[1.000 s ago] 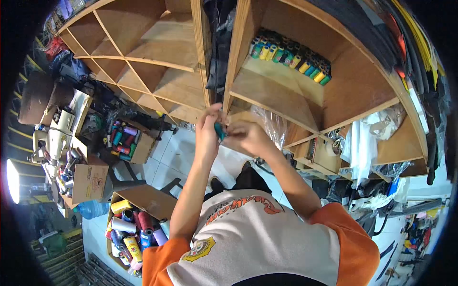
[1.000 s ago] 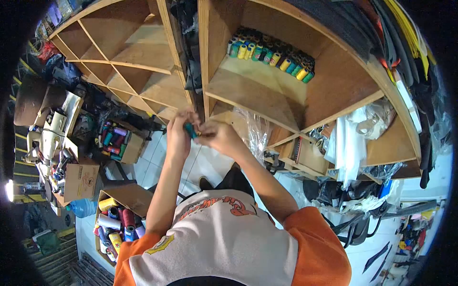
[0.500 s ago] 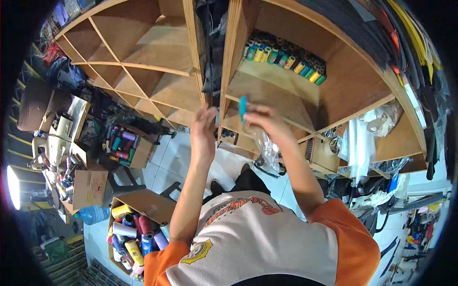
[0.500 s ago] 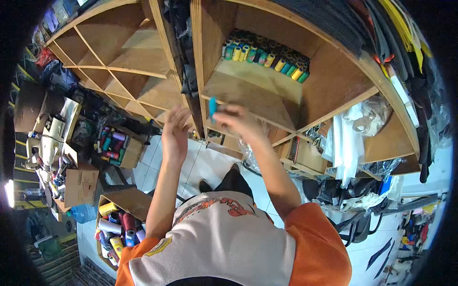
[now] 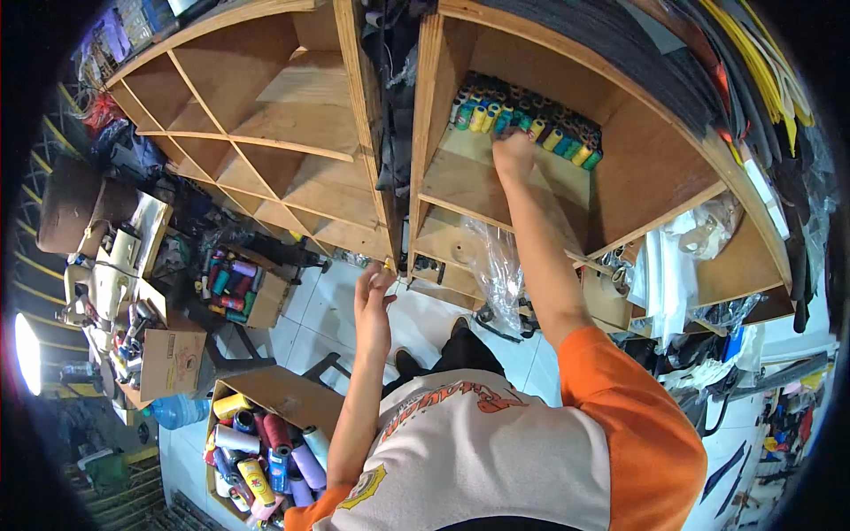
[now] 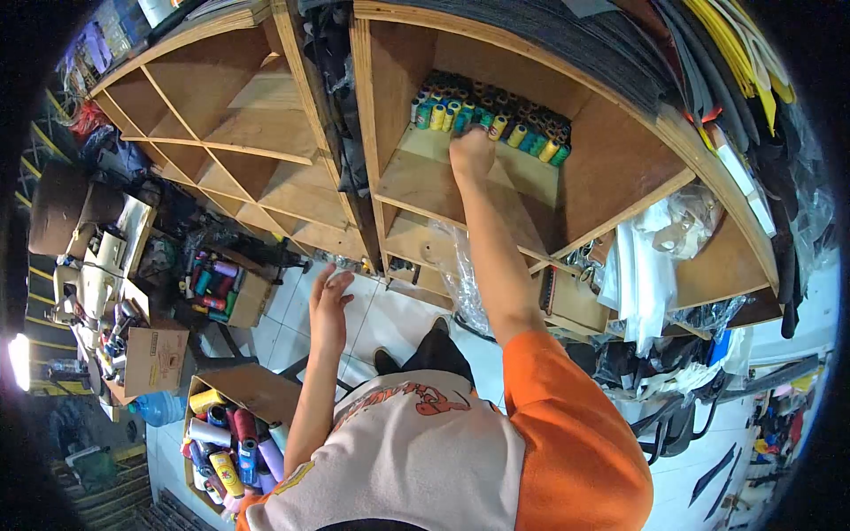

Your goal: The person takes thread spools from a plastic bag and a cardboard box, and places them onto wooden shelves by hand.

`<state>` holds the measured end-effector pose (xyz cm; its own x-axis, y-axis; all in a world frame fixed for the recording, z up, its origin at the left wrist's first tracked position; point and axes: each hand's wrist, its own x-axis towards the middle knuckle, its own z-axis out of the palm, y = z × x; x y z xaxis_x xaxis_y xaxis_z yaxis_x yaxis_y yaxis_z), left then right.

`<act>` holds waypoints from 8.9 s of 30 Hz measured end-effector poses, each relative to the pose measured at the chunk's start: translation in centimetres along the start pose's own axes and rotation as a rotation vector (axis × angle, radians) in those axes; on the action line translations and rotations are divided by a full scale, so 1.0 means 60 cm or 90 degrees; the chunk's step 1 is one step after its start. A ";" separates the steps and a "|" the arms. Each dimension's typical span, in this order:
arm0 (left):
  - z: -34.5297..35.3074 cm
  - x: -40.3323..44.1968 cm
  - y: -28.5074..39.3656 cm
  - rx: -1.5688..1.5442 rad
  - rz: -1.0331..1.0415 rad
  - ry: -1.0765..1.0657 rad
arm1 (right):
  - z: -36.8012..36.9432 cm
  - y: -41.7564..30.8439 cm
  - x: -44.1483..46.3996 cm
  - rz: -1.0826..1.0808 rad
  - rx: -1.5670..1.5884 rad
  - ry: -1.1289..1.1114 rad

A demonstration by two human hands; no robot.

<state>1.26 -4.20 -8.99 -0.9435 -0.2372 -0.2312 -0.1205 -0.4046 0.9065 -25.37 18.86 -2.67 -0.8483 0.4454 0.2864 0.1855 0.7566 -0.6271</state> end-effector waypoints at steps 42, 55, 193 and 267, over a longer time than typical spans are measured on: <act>-0.150 -0.187 0.097 0.119 0.179 0.259 | -0.007 -0.043 -0.370 -0.306 0.326 -0.411; -0.300 -0.462 0.062 0.523 0.196 0.868 | -0.002 -0.160 -0.782 -0.962 0.404 -1.044; -0.285 -0.428 0.039 0.946 -0.332 0.536 | -0.019 -0.117 -0.680 -0.447 0.402 -0.979; -0.370 -0.596 0.015 0.840 0.027 0.584 | 0.011 -0.070 -0.667 0.164 0.513 -1.296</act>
<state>41.72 -15.69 -7.72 -0.5170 -0.8479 0.1172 -0.7277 0.5075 0.4615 7.48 -2.48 -12.01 -0.1639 -0.8931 -0.4190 0.6171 0.2386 -0.7499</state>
